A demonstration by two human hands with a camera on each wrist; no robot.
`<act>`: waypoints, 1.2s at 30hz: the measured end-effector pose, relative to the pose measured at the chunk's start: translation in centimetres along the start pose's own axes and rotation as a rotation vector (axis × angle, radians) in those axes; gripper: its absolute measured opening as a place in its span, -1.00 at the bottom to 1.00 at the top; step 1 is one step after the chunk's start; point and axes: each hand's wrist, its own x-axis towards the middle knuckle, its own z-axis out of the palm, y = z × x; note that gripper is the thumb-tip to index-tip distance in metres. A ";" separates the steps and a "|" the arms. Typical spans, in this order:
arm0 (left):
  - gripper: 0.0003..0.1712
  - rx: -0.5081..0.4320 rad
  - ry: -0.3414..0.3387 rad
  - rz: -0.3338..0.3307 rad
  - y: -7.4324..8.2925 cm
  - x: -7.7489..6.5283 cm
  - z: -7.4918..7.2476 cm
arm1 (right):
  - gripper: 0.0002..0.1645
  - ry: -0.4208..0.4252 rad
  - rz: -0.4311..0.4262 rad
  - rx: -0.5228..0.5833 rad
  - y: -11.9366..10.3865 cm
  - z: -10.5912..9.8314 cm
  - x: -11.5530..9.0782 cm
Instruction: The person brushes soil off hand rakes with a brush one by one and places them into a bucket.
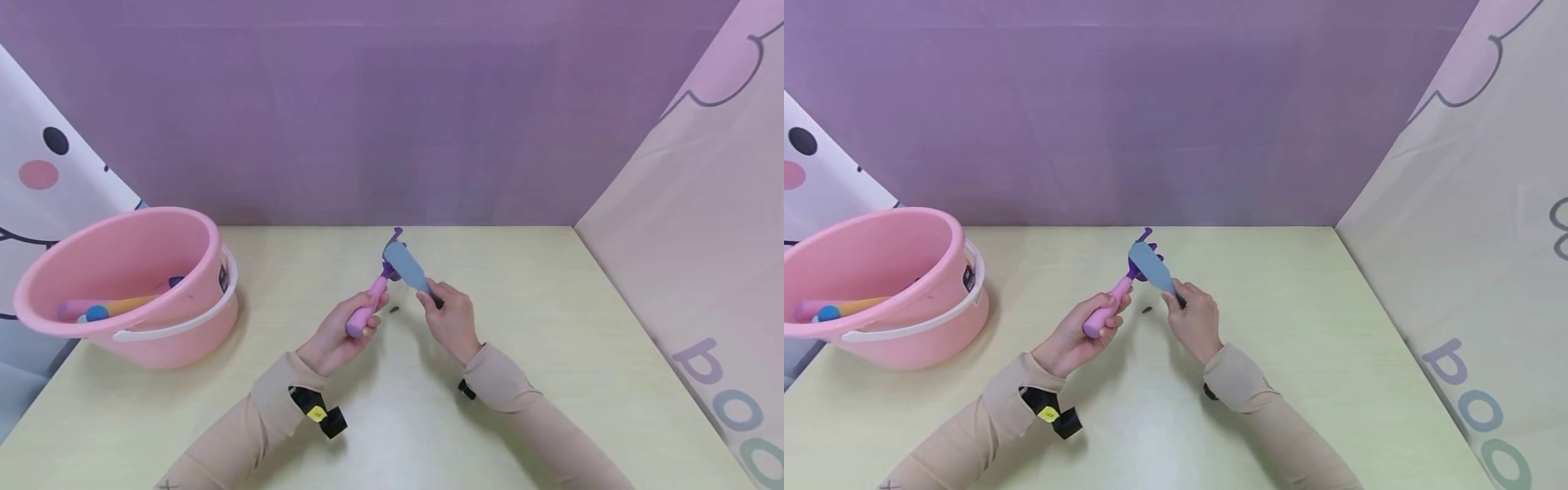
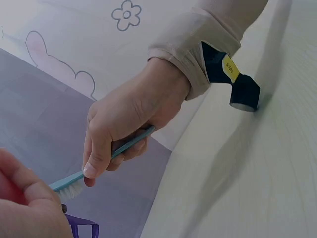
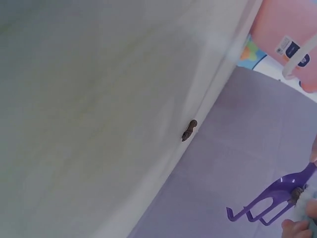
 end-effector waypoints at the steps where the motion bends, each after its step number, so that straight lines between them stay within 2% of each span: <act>1: -0.45 0.003 0.006 0.001 0.0 0.0 0.0 | -0.64 -0.020 0.034 0.009 -0.1 -0.1 0.0; 5: -0.44 0.024 0.033 0.006 -0.2 0.1 -0.1 | -0.62 -0.081 0.152 0.058 -0.2 -0.3 -0.1; 8: -0.42 0.042 0.046 0.013 -0.2 0.1 -0.2 | -0.61 -0.107 0.201 0.086 -0.2 -0.4 -0.1; 17: -0.41 0.041 0.077 0.008 -0.3 0.2 -0.3 | -0.59 -0.174 0.284 0.117 -0.1 -0.6 0.0; 23: -0.41 0.038 0.075 0.004 -0.1 0.2 -0.4 | -0.57 -0.231 0.351 0.144 -0.2 -0.9 0.2; 36: -0.39 0.118 0.080 0.026 0.5 0.8 -0.3 | -0.62 -0.220 0.362 0.218 -1.0 -2.2 1.7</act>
